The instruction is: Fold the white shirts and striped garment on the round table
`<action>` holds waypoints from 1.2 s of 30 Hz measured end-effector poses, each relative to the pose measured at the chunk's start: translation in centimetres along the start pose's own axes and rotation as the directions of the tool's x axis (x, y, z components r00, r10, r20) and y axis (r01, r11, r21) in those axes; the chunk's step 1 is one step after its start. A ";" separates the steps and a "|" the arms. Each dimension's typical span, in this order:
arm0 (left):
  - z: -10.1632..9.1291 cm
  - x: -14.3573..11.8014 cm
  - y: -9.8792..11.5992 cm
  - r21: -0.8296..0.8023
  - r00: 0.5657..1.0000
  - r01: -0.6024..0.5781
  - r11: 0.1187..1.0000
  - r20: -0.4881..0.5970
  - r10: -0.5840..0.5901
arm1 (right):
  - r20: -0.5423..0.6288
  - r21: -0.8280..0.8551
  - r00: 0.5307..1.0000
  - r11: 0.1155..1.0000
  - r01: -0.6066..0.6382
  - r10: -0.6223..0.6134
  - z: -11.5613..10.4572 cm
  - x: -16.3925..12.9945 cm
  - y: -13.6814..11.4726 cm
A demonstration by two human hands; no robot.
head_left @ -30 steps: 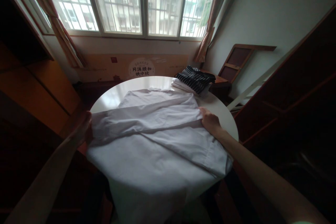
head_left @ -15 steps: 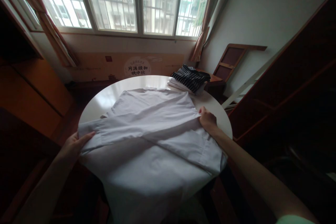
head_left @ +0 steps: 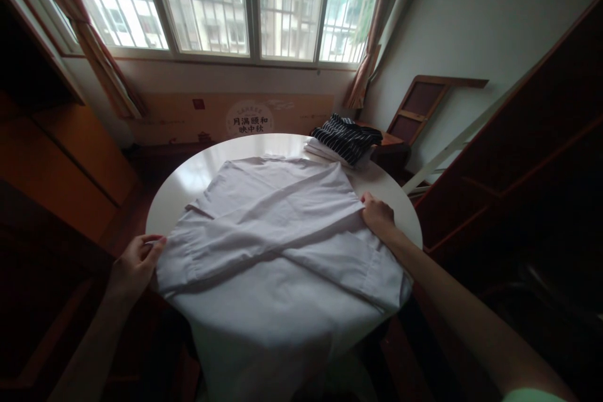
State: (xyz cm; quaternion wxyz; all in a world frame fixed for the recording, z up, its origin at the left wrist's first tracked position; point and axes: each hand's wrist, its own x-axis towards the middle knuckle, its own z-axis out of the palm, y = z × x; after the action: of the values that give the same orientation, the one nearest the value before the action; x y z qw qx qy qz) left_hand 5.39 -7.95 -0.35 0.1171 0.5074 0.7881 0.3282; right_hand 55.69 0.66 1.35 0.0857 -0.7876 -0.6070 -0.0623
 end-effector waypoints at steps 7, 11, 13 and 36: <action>-0.4 -0.9 1.2 0.089 0.999 -0.042 0.995 0.016 0.041 | 0.010 0.001 1.000 1.000 -0.003 0.003 -0.1 -0.1 -0.1; -0.3 -0.9 0.5 0.070 0.990 -0.140 0.988 -0.012 0.142 | 0.021 0.007 1.000 1.000 -0.008 0.007 -0.3 -0.2 -0.2; -0.3 -0.6 0.2 0.064 0.987 -0.160 0.985 -0.007 0.161 | 0.021 0.011 1.000 1.000 -0.010 0.010 -0.3 -0.2 -0.3; -0.6 -0.3 -0.4 -0.051 0.973 -0.175 0.983 0.144 0.181 | -0.175 0.097 0.835 0.835 0.542 -0.522 0.1 -1.3 5.0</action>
State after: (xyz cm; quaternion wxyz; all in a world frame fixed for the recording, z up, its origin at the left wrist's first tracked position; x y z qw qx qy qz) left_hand 4.91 -8.56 -0.23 0.1550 0.5966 0.7223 0.3136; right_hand 60.20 -1.76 0.67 0.1638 -0.5727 -0.7975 -0.0959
